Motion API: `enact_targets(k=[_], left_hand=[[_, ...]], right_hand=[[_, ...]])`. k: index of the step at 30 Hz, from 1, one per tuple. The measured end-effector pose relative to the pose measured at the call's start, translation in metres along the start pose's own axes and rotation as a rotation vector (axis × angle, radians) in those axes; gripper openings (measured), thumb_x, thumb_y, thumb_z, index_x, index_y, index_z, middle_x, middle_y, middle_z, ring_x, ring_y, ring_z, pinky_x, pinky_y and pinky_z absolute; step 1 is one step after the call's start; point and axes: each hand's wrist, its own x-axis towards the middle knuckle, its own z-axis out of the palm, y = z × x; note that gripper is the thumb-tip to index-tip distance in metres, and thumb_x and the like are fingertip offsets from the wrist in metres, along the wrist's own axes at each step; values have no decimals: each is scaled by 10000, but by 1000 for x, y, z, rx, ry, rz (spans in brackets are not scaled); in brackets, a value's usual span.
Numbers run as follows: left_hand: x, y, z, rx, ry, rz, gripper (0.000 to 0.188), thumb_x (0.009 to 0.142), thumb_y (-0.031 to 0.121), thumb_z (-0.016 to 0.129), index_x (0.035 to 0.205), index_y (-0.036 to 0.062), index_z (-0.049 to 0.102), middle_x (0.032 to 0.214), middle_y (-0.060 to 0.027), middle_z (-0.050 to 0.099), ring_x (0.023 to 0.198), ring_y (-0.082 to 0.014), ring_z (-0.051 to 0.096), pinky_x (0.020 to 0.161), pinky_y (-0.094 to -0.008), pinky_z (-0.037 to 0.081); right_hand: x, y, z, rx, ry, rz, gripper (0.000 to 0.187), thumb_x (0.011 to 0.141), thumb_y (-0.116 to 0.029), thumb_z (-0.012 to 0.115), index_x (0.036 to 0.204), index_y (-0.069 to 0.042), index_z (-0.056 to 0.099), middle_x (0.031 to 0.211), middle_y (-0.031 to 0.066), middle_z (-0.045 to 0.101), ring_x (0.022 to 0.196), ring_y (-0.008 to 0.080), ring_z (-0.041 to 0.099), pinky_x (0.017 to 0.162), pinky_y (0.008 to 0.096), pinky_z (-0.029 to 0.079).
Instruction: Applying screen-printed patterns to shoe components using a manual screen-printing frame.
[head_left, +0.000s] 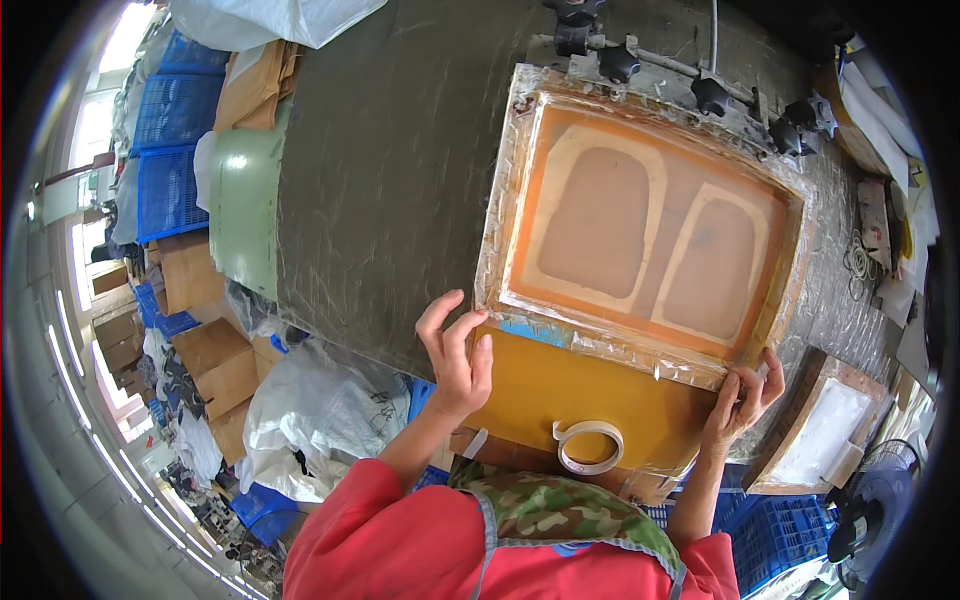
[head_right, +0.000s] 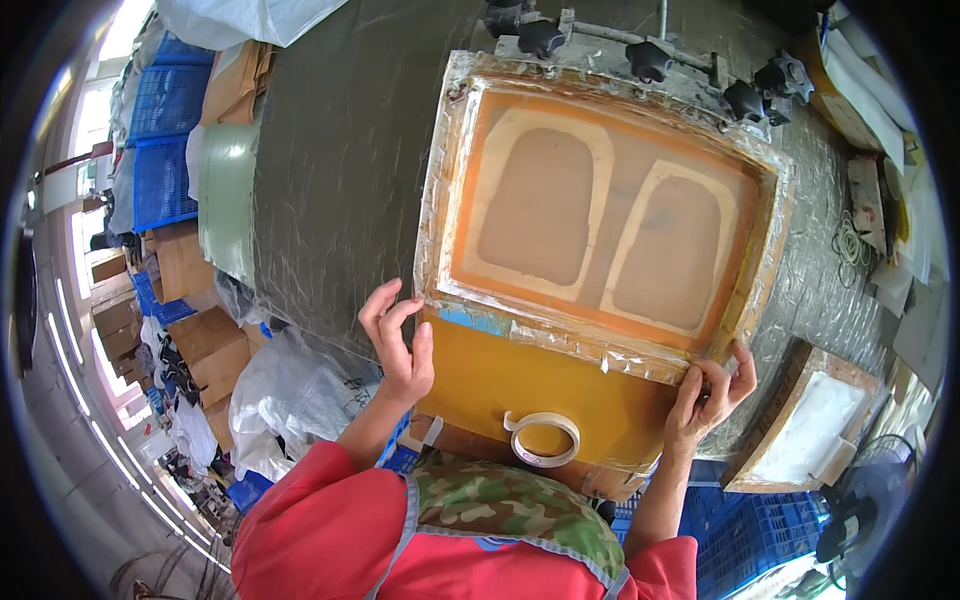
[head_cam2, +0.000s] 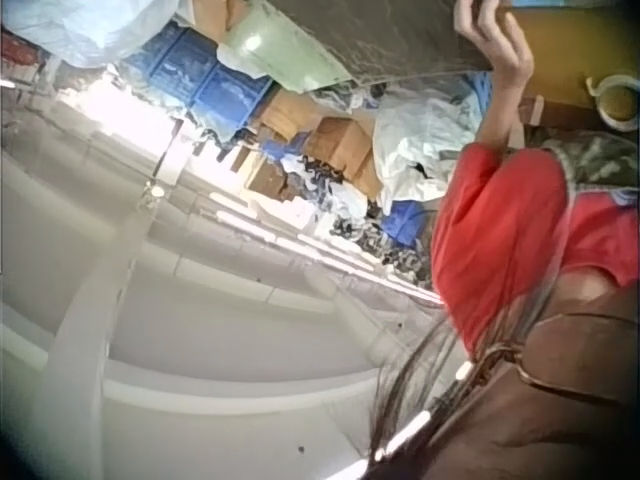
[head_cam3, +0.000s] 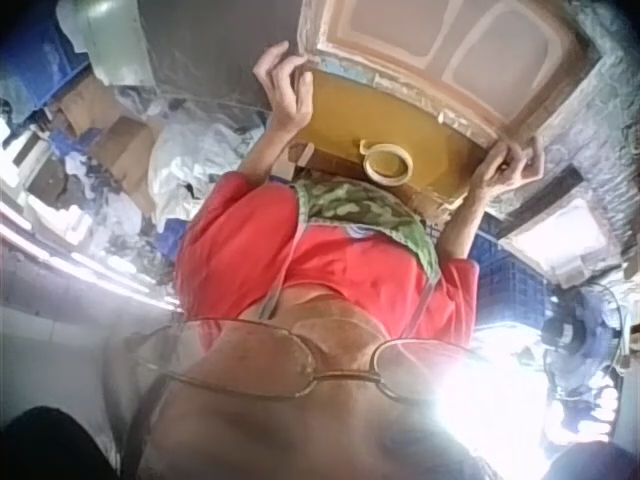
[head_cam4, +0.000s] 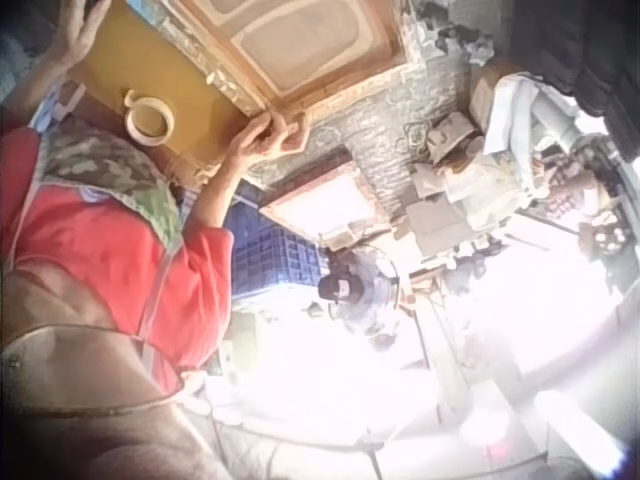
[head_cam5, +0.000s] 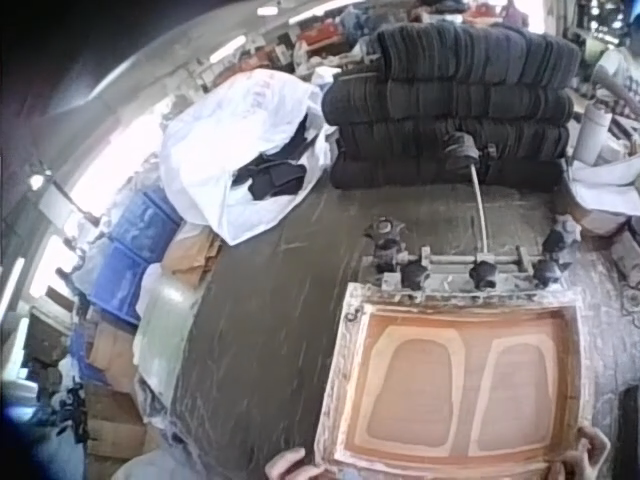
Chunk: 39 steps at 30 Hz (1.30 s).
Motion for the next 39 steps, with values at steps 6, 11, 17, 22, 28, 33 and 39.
enact_targets(k=[6,11,17,22,28,33,39], left_hand=[[3,-6,2,-15,-89,38,222,900,26,505,1114,17,566,1310,-197,358,1159,-301,446,937,-397,428],[-6,-4,3,53,-27,121,189,879,20,522,1054,11,593,1210,-170,432,1100,-295,470,926,-400,429],[-17,10,7,-56,-328,332,291,795,20,554,1072,13,643,1128,-114,553,1089,-281,491,953,-440,404],[-18,12,8,151,-550,381,448,816,141,584,1246,15,576,1293,-137,514,1190,-313,455,1036,-513,336],[-10,24,20,313,-713,308,475,862,322,602,1227,24,541,1237,-162,520,1187,-356,423,1019,-554,285],[-12,22,29,324,-671,323,415,867,337,601,1150,36,577,1178,-161,544,1125,-349,458,990,-535,307],[-11,22,30,346,-654,336,409,864,347,602,1140,45,589,1165,-156,550,1116,-339,467,989,-526,311]], right_hand=[[6,-7,0,2,-39,-24,98,832,-14,560,901,-34,627,1381,207,380,1311,352,364,1107,468,265],[7,-10,-3,-34,-62,28,125,845,-131,604,928,-45,640,1409,210,362,1311,339,367,1043,400,328],[5,-8,-4,14,-38,-45,242,815,-250,675,921,-35,639,1404,220,372,1296,370,380,1043,436,331],[-2,-6,-8,-5,3,-46,300,852,-311,618,954,-31,649,1342,215,411,1274,383,399,1055,475,317],[-7,-1,-9,27,69,-56,352,863,-358,587,963,-27,653,1314,215,427,1258,373,413,1043,471,331],[-4,-1,-7,17,54,-53,349,857,-356,599,967,-30,662,1307,211,433,1242,363,424,1040,463,337],[-6,2,-9,10,17,-57,337,870,-311,562,982,-4,642,1335,204,408,1275,377,400,1063,477,316]])
